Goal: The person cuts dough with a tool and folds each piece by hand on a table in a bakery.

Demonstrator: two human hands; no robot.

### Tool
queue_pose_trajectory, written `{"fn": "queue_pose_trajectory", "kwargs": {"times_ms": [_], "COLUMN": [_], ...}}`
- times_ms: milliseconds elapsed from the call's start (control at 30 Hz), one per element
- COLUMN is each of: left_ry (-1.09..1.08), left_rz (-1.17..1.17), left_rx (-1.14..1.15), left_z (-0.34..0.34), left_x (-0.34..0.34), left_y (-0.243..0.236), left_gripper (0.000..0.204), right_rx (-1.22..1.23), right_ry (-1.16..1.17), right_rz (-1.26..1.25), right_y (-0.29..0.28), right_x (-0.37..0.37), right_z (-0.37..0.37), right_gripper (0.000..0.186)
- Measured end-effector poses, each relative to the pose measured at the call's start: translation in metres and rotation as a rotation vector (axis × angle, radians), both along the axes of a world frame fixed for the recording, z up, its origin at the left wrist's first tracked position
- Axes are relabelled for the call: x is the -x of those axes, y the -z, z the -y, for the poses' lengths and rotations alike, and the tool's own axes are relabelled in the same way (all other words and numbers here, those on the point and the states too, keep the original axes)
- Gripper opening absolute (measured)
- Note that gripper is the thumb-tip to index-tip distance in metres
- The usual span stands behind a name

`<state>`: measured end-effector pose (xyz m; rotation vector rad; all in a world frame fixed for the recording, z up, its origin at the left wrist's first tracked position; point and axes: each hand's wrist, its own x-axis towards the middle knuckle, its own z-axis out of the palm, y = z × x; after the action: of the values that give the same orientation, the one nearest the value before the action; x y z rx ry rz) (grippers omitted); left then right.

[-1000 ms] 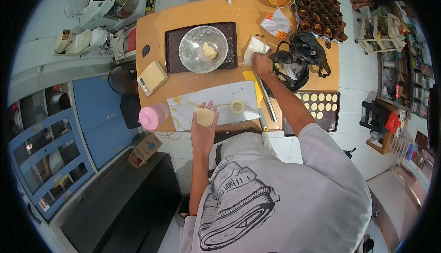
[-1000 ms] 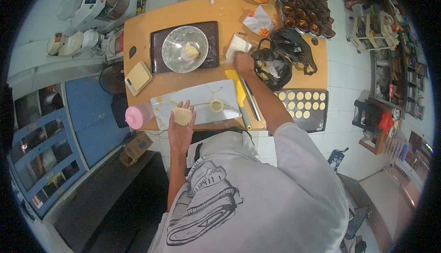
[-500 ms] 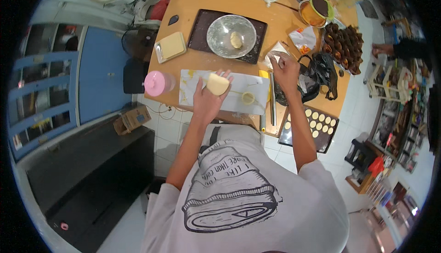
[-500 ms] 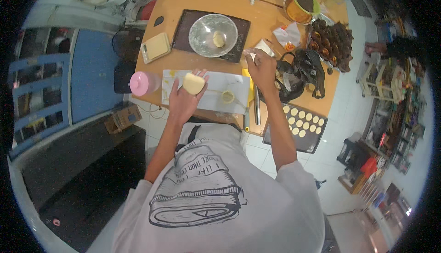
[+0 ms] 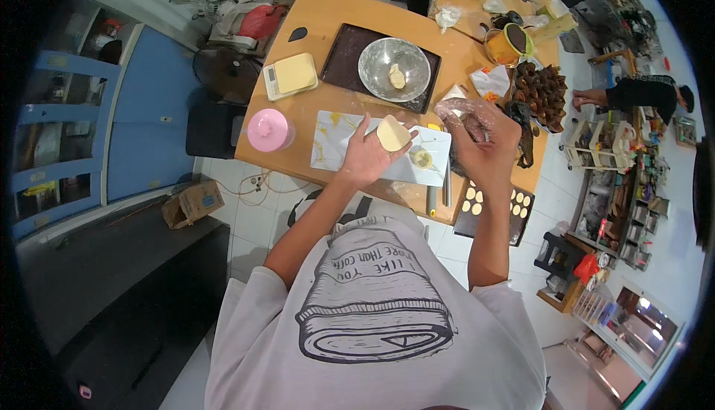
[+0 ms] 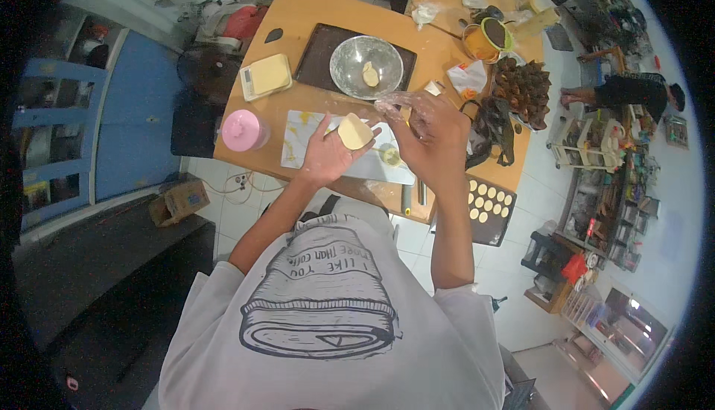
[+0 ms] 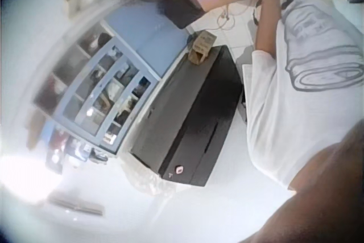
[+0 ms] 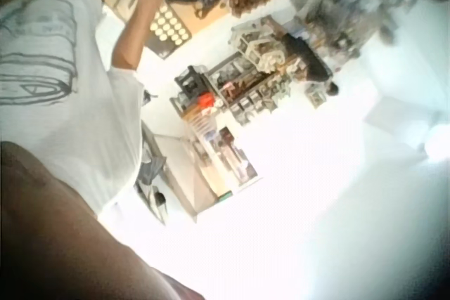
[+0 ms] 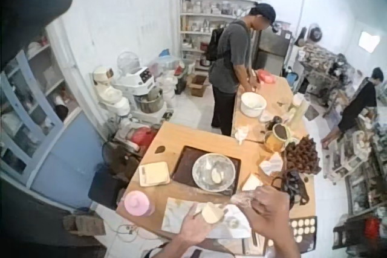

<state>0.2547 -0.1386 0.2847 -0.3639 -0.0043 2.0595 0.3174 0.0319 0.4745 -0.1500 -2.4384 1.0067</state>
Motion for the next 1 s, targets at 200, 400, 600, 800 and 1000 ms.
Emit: {"fn": "queue_pose_trajectory", "kwargs": {"times_ms": [200,400,600,800,1000], "left_ry": [0.114,0.17,0.226,0.264,0.285], "left_rz": [-0.044,-0.07,-0.121,-0.145,-0.096], "left_rx": [-0.08,-0.099,-0.056,-0.004,-0.043], "left_z": [0.02,0.035,0.05,0.065,0.072], "left_x": [-0.001,0.008,0.014,0.025,0.03], "left_y": [-0.001,-0.001,0.002,0.005,0.007], "left_gripper": [0.074,0.078,0.078,0.078,0.078], "right_rx": [-0.033,-0.068,-0.071,-0.042,-0.006], "right_ry": [0.086,0.139,0.2,0.27,0.307], "right_rz": [-0.013,-0.028,-0.045,-0.03,-0.041], "right_y": [-0.028,-0.035,-0.033,-0.034,-0.031], "right_x": [0.001,-0.002,-0.004,-0.004,-0.005], "right_z": [0.043,0.071,0.093,0.116,0.128], "right_gripper": [0.019,0.02,0.019,0.018,0.016]}}
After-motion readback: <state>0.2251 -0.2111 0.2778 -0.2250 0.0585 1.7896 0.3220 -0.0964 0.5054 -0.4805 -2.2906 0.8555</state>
